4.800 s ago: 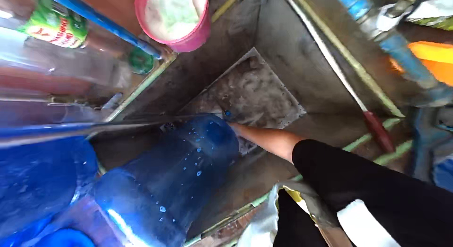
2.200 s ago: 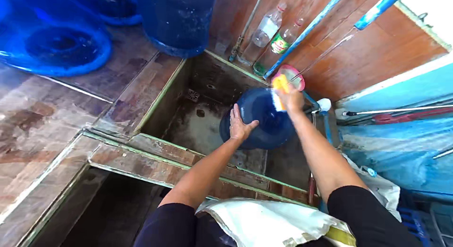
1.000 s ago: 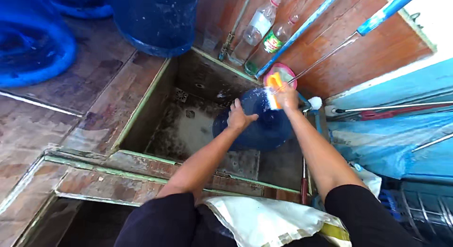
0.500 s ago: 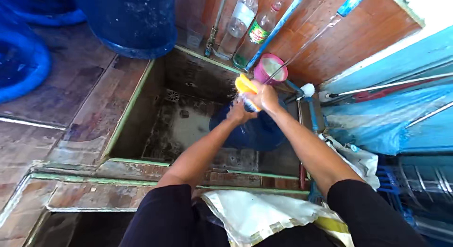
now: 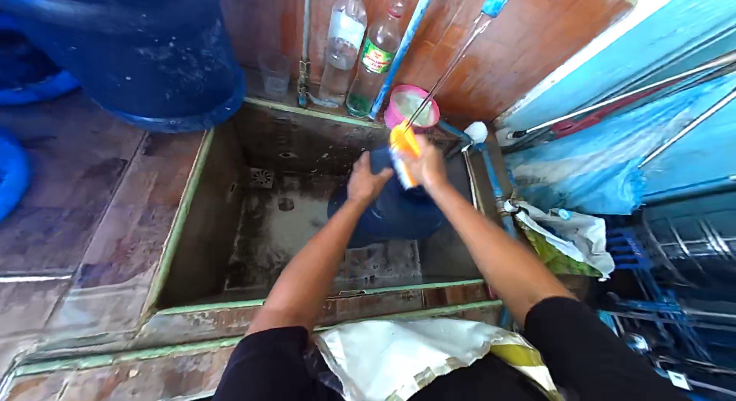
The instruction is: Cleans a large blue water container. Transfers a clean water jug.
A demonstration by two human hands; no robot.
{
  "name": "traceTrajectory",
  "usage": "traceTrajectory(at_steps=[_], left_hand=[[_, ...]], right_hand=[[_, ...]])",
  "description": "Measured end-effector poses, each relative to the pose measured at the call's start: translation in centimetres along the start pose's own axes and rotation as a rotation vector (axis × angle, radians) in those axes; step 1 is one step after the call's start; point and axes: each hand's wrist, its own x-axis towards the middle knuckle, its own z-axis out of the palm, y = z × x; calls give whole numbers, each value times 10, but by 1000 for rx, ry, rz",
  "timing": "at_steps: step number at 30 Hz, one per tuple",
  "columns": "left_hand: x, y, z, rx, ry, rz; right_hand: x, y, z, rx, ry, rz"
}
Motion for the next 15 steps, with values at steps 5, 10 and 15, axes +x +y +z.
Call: traceTrajectory(at_steps=[5, 10, 15], left_hand=[[37, -7, -53, 15, 25, -87], [42, 18, -19, 183, -174, 123], [2, 8, -39, 143, 24, -163]], right_hand=[[-20, 34, -17, -126, -80, 63], [24, -9, -1, 9, -14, -12], [55, -17, 0, -90, -9, 55]])
